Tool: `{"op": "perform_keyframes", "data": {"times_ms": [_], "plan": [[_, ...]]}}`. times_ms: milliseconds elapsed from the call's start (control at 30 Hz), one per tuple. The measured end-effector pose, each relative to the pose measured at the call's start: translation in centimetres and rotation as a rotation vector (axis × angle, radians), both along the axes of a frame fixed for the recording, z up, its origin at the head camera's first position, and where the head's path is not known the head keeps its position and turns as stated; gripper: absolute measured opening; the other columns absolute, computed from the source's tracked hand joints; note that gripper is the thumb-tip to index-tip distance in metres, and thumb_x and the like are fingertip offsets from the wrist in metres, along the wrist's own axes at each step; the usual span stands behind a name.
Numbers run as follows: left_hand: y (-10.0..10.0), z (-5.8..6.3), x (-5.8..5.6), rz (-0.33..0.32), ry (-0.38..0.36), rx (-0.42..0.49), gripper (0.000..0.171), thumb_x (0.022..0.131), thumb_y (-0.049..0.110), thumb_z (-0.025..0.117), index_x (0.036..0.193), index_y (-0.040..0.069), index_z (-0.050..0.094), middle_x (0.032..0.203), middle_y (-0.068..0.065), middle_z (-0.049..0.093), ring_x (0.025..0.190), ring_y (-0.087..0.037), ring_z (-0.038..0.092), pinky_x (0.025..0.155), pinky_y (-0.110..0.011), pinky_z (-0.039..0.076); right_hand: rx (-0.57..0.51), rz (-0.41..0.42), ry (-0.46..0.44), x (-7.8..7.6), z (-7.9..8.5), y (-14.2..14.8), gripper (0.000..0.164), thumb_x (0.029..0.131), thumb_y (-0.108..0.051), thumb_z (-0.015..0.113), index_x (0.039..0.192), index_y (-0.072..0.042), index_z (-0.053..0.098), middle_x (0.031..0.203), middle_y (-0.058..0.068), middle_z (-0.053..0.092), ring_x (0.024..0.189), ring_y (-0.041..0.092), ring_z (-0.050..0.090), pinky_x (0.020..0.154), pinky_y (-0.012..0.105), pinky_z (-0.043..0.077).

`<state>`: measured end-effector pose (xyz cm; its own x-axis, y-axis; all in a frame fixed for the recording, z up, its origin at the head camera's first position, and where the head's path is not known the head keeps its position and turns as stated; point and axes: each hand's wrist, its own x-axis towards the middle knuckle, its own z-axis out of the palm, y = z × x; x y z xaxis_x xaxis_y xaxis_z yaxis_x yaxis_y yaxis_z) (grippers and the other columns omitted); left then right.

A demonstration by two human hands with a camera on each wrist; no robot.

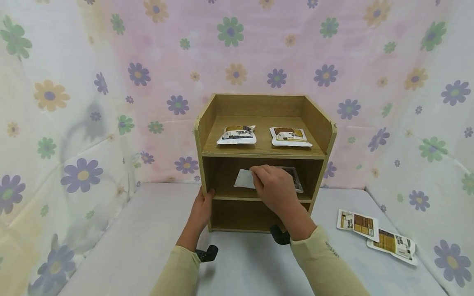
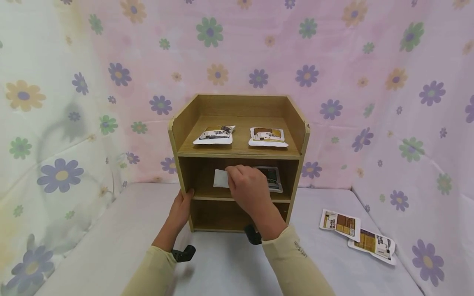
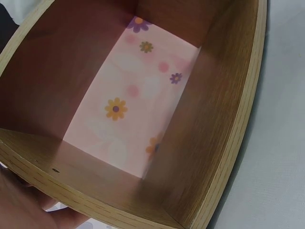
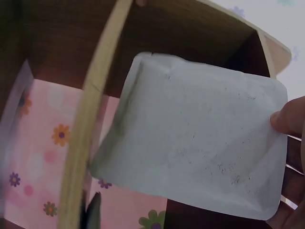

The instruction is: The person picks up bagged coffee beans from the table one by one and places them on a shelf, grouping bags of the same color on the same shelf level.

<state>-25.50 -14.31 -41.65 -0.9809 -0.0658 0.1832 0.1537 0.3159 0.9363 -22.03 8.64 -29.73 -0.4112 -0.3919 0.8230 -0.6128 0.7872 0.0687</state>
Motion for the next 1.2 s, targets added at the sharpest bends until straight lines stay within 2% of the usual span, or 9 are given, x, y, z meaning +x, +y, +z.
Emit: {"op": "perform_keyframes", "data": {"times_ms": [300,500,867,1200], "plan": [[-0.1,-0.2,0.0,-0.012,0.011,0.003,0.059,0.104,0.045,0.031,0.154,0.016,0.022,0.150,-0.020,0.039,0.135,-0.040,0.042,0.109,-0.060,0.033,0.037,0.069,-0.049,1.0,-1.5,-1.2,0.015,0.085,-0.010,0.072,0.100,-0.011,0.074,0.092,0.001,0.074,0.081,0.016,0.069,0.078,0.032,0.057],[-0.1,-0.3,-0.2,-0.010,0.001,0.008,0.060,0.103,0.046,0.031,0.154,0.017,0.021,0.151,-0.020,0.038,0.135,-0.041,0.042,0.109,-0.061,0.031,0.051,0.092,-0.075,1.2,-2.6,-2.0,0.016,0.084,-0.009,0.074,0.100,-0.012,0.075,0.092,0.000,0.073,0.083,0.015,0.068,0.082,0.032,0.056],[0.0,-0.1,-0.1,-0.007,0.015,0.013,0.059,0.103,0.043,0.031,0.154,0.015,0.022,0.151,-0.020,0.038,0.136,-0.041,0.041,0.110,-0.060,0.032,0.166,0.019,-0.124,0.8,-4.5,-2.8,0.023,0.085,-0.013,0.073,0.107,-0.013,0.074,0.103,0.000,0.073,0.093,0.015,0.070,0.085,0.032,0.056],[0.1,0.1,0.0,0.005,0.011,0.020,0.056,0.103,0.040,0.033,0.153,0.015,0.024,0.151,-0.020,0.039,0.136,-0.040,0.041,0.111,-0.059,0.031,0.193,-0.019,-0.152,0.1,-5.5,-3.2,0.022,0.086,-0.013,0.072,0.108,-0.013,0.073,0.107,0.000,0.072,0.095,0.015,0.069,0.085,0.033,0.056]]}}
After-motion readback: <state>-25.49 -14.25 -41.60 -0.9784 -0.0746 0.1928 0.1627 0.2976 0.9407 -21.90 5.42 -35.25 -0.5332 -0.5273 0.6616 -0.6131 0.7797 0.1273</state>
